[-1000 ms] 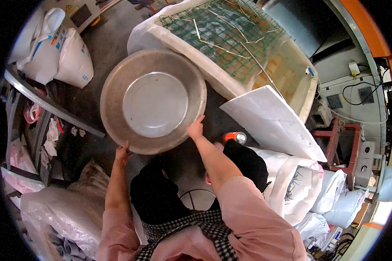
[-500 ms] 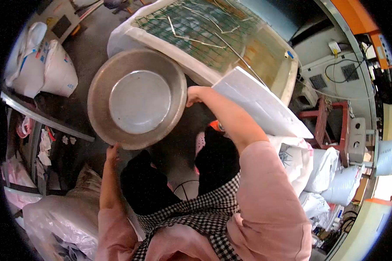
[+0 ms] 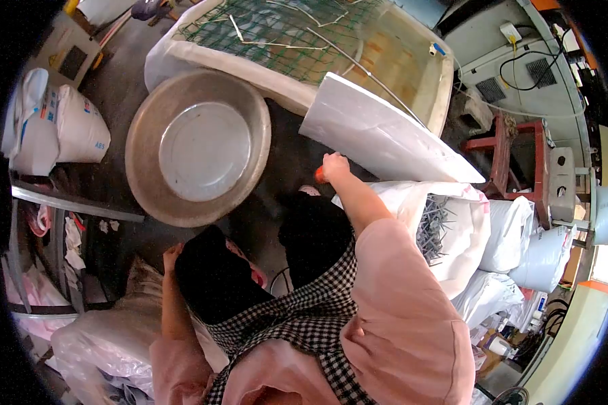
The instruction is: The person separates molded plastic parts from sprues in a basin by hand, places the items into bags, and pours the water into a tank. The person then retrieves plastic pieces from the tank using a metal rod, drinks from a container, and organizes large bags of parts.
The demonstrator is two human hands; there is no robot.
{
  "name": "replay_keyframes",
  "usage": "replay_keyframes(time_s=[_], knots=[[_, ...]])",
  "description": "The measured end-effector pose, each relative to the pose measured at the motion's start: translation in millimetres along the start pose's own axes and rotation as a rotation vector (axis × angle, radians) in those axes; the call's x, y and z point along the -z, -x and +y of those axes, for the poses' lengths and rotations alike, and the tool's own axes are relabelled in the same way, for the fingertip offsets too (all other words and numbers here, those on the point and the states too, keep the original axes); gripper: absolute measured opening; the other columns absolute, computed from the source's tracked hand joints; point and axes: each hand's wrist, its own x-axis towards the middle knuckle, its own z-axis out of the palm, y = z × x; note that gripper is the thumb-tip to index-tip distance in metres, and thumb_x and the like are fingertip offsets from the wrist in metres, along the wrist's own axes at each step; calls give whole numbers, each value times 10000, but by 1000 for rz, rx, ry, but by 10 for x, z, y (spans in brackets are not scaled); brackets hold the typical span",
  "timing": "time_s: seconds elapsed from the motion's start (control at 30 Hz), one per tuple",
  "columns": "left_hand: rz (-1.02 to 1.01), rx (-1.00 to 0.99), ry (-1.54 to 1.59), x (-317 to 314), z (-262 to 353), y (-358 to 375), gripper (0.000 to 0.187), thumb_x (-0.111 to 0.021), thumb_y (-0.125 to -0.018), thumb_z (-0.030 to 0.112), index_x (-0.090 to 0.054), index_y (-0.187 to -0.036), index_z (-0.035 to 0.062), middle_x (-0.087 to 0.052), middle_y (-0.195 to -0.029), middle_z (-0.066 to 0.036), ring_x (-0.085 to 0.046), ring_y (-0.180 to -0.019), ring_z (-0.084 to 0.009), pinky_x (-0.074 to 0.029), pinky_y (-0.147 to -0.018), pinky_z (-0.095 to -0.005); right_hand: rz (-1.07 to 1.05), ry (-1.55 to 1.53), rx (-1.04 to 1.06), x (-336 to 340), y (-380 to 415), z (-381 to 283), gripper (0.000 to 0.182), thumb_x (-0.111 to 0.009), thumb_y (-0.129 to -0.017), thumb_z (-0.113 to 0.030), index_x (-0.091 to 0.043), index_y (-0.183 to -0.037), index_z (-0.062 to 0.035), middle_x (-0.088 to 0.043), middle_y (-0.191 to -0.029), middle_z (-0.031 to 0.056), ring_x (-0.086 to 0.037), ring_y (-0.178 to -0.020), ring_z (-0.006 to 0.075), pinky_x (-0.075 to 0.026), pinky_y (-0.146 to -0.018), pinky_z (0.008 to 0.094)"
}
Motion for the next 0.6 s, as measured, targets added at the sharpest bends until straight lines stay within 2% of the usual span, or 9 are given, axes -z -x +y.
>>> replay_keyframes(time_s=[0.07,0.1,0.17,0.27,0.3,0.37,0.4,0.47,0.6], knots=[[10,-56,-251,66,-68,-58,209,-588,-856,203,-575,-742,29,-497,-599,14,-462,-510,-89,-381,-470,-229,44,-4,79,109,11,7,293,-553,-788,-191,-545,-1048,-55,-546,-1048,194,-584,-956,330,-488,-803,403],[9,-58,-256,60,-88,-49,209,-588,-856,203,-575,-742,29,-497,-599,14,-462,-510,-89,-381,-470,-229,44,-10,78,91,-49,15,293,-553,-788,-191,-545,-1048,-55,-546,-1048,194,-584,-956,330,-488,-803,403],[176,-23,-395,-30,-127,-33,220,-589,-855,208,-588,-738,22,-517,-605,13,-485,-542,-87,-396,-496,-227,139,-47,100,69,-201,41,423,-659,-686,-188,-511,-1062,-62,-552,-1019,189,-594,-920,327,-492,-801,406],[86,-42,-526,-110,103,105,216,-594,-852,207,-586,-734,26,-524,-615,10,-498,-564,-86,-404,-518,-227,225,-46,156,108,-356,1,393,-650,-682,-169,-527,-1039,-60,-558,-999,192,-599,-899,323,-494,-784,408],[84,-41,-531,31,-34,-23,216,-594,-852,207,-586,-734,26,-524,-615,10,-498,-564,-86,-404,-518,-227,222,-50,153,147,-395,-25,393,-650,-682,-169,-527,-1039,-60,-558,-999,192,-599,-899,323,-494,-784,408],[-138,-1,-139,299,-278,-296,206,-601,-850,202,-581,-748,25,-535,-642,3,-502,-583,-84,-412,-523,-229,261,-38,213,248,-486,-90,329,-628,-697,-157,-551,-1001,-58,-568,-977,186,-604,-882,317,-493,-777,411],[-137,-1,-143,302,-269,-292,206,-601,-850,202,-581,-748,25,-535,-642,3,-502,-583,-84,-412,-523,-229,260,-43,213,266,-548,-119,329,-628,-697,-157,-551,-1001,-58,-568,-977,186,-604,-882,317,-493,-777,411],[-39,-45,-477,225,-196,-175,217,-597,-854,198,-571,-735,17,-527,-636,0,-492,-580,-82,-418,-529,-233,315,-18,185,297,-656,-179,271,-603,-714,-144,-573,-969,-57,-576,-956,183,-608,-874,318,-497,-758,413],[39,-72,-491,68,-104,-50,243,-613,-842,218,-569,-711,18,-518,-604,3,-485,-570,-77,-420,-529,-236,274,-51,177,428,-618,-261,244,-584,-724,-141,-586,-953,-58,-578,-952,184,-610,-870,318,-503,-741,408]])
